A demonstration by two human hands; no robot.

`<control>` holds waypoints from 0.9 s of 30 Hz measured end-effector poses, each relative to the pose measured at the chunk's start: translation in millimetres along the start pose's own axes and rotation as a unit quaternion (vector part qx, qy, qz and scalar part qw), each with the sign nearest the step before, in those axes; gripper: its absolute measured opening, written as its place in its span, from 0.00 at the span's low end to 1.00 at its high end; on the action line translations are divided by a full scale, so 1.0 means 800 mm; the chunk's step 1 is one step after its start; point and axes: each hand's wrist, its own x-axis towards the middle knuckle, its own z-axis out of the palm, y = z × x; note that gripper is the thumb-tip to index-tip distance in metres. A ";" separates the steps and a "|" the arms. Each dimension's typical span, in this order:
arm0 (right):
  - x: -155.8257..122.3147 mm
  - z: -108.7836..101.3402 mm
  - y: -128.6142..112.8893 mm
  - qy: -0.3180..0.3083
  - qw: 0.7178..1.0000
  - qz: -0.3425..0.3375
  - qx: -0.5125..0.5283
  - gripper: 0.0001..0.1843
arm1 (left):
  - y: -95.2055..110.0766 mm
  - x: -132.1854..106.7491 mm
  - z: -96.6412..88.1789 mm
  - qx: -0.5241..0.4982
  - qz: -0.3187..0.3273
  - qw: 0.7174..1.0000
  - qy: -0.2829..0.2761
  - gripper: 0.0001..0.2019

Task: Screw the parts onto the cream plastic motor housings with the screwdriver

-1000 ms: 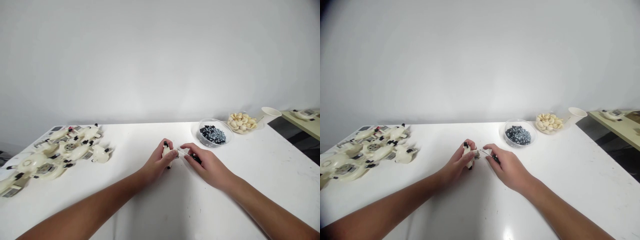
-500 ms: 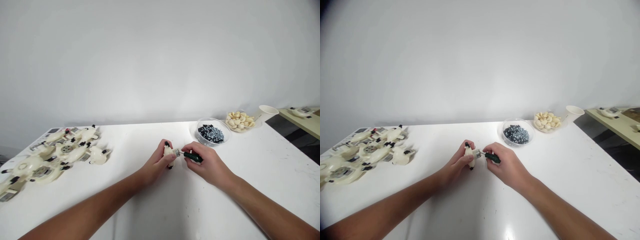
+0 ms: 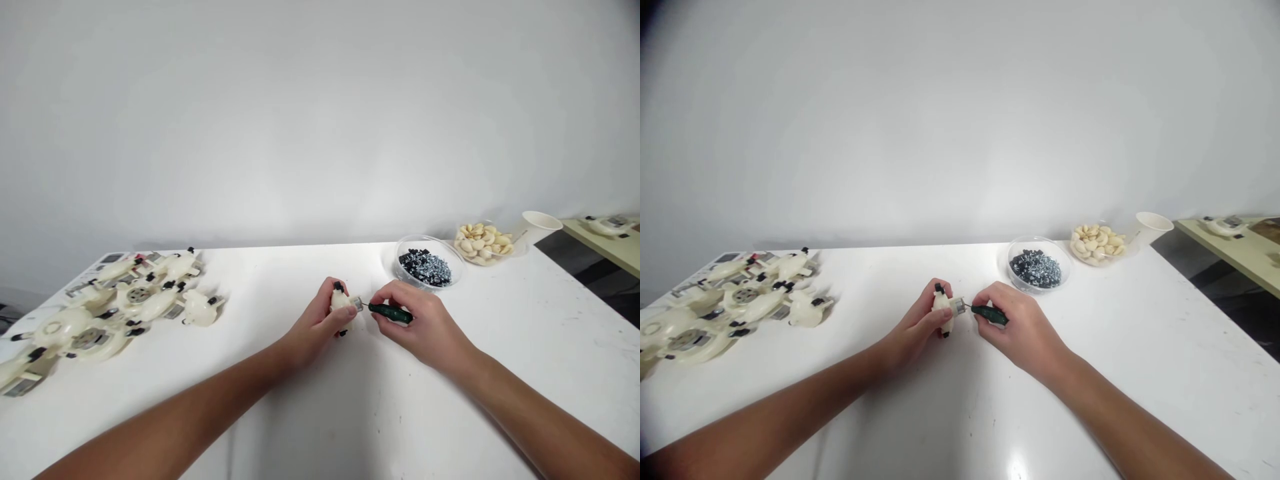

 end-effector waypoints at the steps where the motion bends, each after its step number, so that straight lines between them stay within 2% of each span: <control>1: 0.000 0.000 0.001 0.003 1.000 -0.011 -0.003 0.10 | 0.000 0.000 0.000 0.002 -0.002 1.000 0.003 0.13; 7: 0.003 -0.002 -0.001 0.018 0.999 -0.035 0.024 0.09 | 0.001 0.001 0.001 0.007 -0.005 1.000 0.007 0.14; 12: 0.001 -0.004 -0.005 -0.026 0.997 0.016 0.072 0.08 | 0.005 -0.001 0.000 -0.004 -0.004 1.000 -0.031 0.14; 16: -0.002 -0.004 -0.004 -0.058 0.987 0.044 0.142 0.13 | 0.005 -0.001 -0.002 -0.018 -0.015 0.999 -0.021 0.15; 20: -0.005 -0.004 -0.007 -0.093 0.976 0.056 0.188 0.11 | 0.001 0.001 -0.001 -0.036 -0.018 0.999 -0.006 0.15; 24: -0.006 -0.004 -0.012 -0.105 0.976 0.070 0.179 0.09 | -0.001 0.000 0.001 -0.043 -0.014 0.999 0.003 0.15; 27: -0.004 -0.003 -0.012 -0.094 0.987 0.038 0.127 0.08 | -0.001 0.000 0.002 -0.034 -0.010 0.999 0.002 0.15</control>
